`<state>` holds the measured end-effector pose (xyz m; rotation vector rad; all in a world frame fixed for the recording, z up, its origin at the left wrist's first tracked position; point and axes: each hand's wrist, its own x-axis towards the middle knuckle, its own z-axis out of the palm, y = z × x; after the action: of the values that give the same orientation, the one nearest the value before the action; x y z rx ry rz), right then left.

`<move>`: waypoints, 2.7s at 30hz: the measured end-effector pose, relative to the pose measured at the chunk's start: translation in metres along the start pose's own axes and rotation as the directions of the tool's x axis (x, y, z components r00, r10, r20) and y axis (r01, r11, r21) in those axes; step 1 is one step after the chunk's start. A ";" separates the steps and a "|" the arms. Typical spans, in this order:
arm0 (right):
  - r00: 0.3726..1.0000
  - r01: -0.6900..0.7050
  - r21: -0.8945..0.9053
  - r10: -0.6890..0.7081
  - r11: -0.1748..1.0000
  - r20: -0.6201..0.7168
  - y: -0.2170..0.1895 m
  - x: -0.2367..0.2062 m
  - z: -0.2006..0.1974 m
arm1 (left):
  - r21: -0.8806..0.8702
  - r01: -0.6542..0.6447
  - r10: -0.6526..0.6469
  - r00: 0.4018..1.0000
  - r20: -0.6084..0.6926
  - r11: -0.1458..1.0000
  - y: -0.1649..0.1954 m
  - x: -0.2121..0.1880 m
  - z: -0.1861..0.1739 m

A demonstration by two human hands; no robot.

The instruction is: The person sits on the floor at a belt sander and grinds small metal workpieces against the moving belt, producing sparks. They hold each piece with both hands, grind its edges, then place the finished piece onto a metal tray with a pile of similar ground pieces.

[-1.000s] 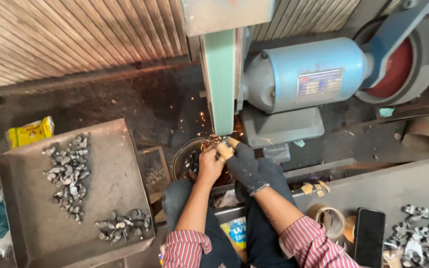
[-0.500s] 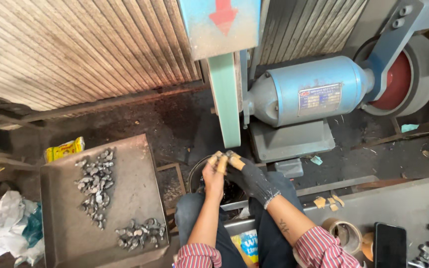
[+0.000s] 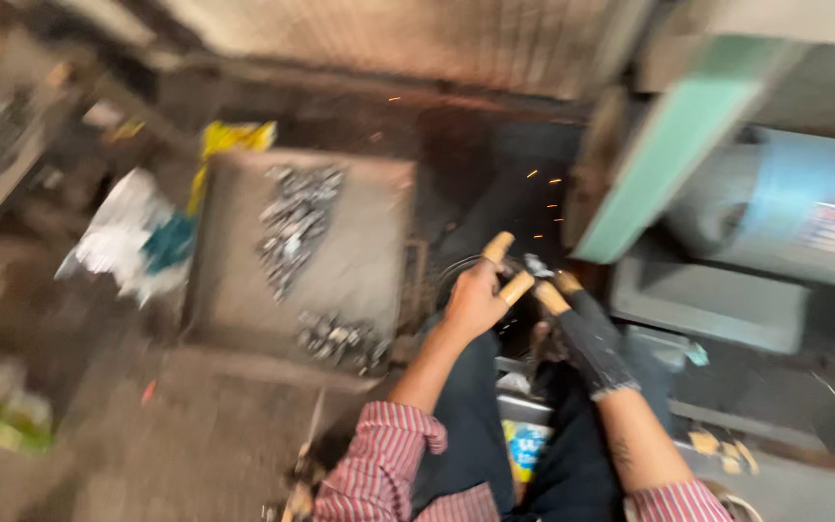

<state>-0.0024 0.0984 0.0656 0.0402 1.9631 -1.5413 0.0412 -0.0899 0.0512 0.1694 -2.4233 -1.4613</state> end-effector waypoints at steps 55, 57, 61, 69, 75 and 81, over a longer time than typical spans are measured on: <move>0.884 0.465 -0.366 -0.445 0.806 0.144 -0.045 -0.076 -0.058 | -0.276 0.214 0.000 0.791 0.612 0.937 0.011 -0.009 0.047; 0.727 0.575 -0.628 -0.679 0.524 0.100 -0.048 -0.088 -0.051 | 0.009 0.026 -0.026 0.760 0.649 1.000 0.029 -0.010 0.032; 0.746 0.515 -0.634 -0.666 0.578 -0.001 -0.017 -0.078 -0.035 | 0.085 -0.054 0.009 0.889 0.458 0.995 0.050 -0.027 0.040; 0.999 0.021 0.863 -0.046 0.506 0.002 0.048 -0.034 -0.026 | -0.248 0.012 0.002 0.998 0.057 0.969 0.035 -0.049 0.086; 0.877 0.123 0.892 -0.468 0.434 0.107 0.025 0.015 -0.004 | -0.776 0.448 -0.484 0.849 0.213 0.444 0.009 0.024 0.102; 0.902 0.302 0.561 -0.422 0.771 0.093 0.034 0.013 -0.003 | -0.889 0.343 -0.414 0.887 0.202 0.302 -0.001 0.015 0.089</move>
<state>-0.0006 0.1075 0.0298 -0.2846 1.3647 -2.2156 -0.0015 -0.0195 0.0152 0.5435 -1.1659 -2.7273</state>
